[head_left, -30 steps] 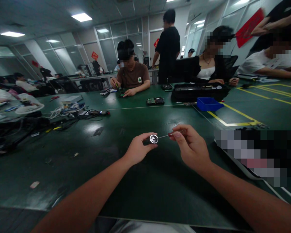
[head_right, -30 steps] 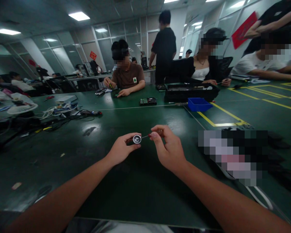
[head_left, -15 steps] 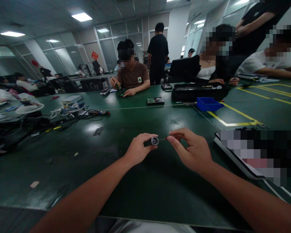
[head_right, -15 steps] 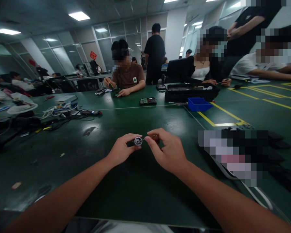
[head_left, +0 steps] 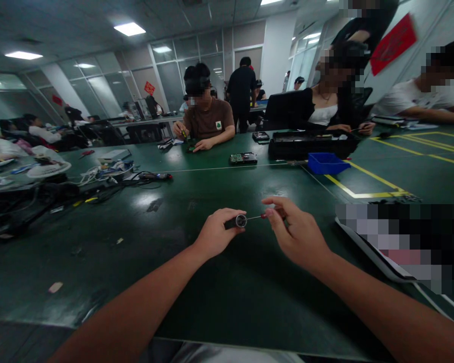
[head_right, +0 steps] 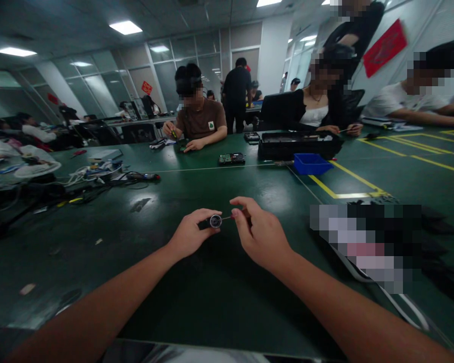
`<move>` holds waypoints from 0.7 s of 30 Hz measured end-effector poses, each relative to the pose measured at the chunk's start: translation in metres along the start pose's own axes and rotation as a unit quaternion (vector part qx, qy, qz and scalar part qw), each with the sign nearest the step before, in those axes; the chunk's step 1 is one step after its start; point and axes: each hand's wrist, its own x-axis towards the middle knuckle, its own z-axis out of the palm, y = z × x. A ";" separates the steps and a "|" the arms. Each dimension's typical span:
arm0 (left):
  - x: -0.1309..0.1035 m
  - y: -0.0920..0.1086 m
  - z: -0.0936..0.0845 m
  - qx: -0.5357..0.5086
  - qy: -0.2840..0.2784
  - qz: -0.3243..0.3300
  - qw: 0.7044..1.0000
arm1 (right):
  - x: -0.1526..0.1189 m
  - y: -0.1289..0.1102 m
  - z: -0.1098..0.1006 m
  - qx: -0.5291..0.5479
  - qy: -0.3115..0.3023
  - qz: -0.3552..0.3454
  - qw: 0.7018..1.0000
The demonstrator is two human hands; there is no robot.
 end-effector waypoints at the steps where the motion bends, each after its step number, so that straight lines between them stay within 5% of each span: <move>1: 0.000 0.000 -0.001 0.003 0.001 0.001 1.000 | 0.000 0.001 0.000 0.003 -0.001 -0.006 1.000; 21: 0.000 0.003 -0.006 0.024 0.003 -0.010 1.000 | -0.001 0.002 0.001 0.029 -0.033 0.041 0.998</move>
